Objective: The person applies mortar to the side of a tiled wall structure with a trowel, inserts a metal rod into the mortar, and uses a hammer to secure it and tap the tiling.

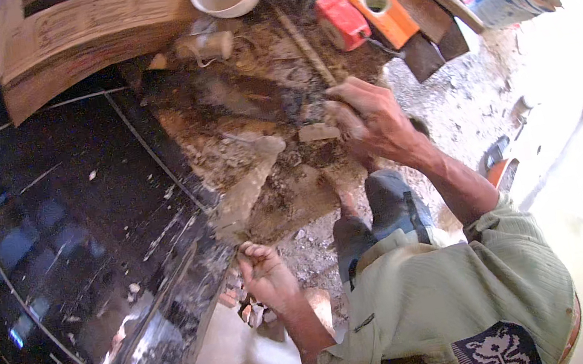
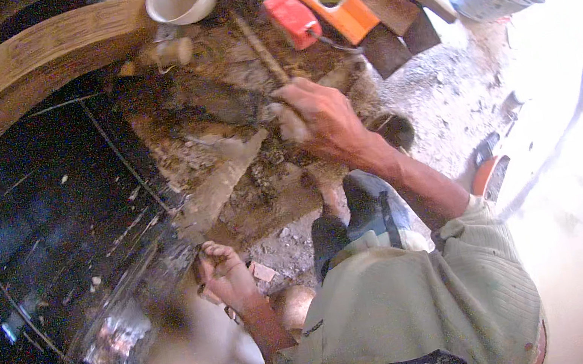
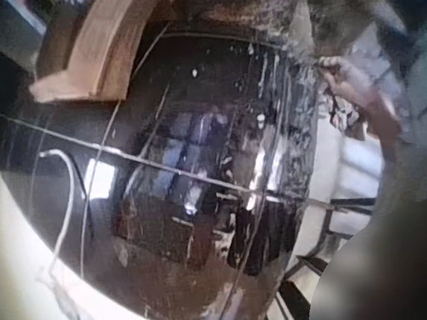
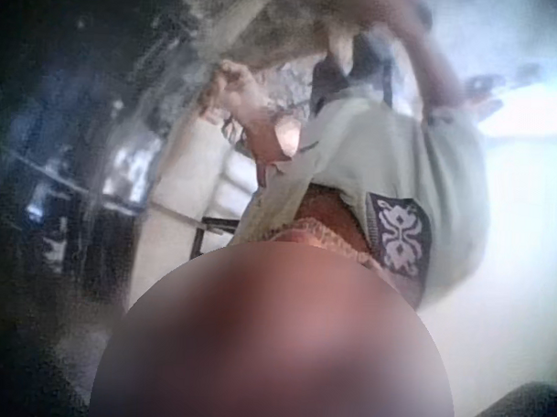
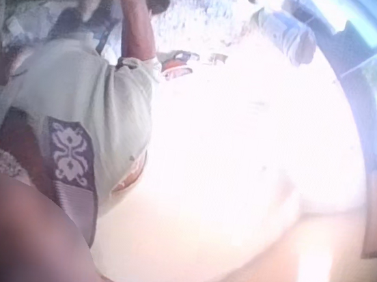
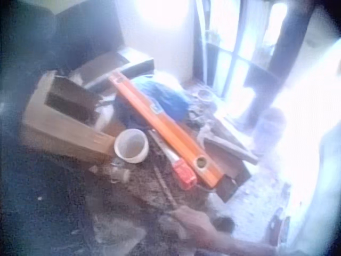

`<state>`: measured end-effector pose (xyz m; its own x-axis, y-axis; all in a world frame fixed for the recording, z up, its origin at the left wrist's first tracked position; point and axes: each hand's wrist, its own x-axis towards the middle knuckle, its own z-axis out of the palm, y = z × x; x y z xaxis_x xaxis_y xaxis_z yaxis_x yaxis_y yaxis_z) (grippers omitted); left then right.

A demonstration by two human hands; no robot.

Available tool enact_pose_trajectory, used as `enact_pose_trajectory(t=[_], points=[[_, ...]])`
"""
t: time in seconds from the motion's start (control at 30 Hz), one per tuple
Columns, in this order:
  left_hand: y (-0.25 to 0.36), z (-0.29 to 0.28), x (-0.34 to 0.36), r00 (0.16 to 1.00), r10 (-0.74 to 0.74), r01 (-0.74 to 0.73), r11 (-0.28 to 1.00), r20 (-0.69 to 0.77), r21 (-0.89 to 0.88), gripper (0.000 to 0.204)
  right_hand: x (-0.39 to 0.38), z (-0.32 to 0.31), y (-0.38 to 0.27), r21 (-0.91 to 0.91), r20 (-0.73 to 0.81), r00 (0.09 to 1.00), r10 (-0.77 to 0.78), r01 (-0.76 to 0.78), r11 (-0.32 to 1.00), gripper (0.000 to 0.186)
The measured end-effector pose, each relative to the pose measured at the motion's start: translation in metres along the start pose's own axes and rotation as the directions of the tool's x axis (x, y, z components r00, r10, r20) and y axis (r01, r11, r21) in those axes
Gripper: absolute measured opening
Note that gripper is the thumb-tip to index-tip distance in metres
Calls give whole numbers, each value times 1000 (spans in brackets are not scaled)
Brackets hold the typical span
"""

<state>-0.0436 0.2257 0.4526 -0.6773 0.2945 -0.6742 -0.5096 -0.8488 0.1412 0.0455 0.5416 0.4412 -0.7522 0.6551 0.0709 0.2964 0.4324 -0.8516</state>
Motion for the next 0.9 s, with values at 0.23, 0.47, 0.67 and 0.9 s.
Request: enact_pose_trajectory(t=[0.23, 0.47, 0.67, 0.9], points=[[8, 7, 1, 991, -121, 119, 992, 50, 40, 21, -122, -58, 81, -43, -296, 842, 451, -484, 874, 23], [18, 0, 5, 977, -167, 148, 979, 134, 142, 27, -129, -61, 59, -168, -397, 866, 303, -394, 904, 26], [18, -7, 5, 979, -102, 72, 984, 179, 163, 34, -35, -30, 7, -522, 74, 996, -58, 89, 848, 25], [8, 4, -4, 999, -34, 35, 999, -27, 21, 27, 67, 41, 19, -809, 31, 993, -113, 91, 581, 33]])
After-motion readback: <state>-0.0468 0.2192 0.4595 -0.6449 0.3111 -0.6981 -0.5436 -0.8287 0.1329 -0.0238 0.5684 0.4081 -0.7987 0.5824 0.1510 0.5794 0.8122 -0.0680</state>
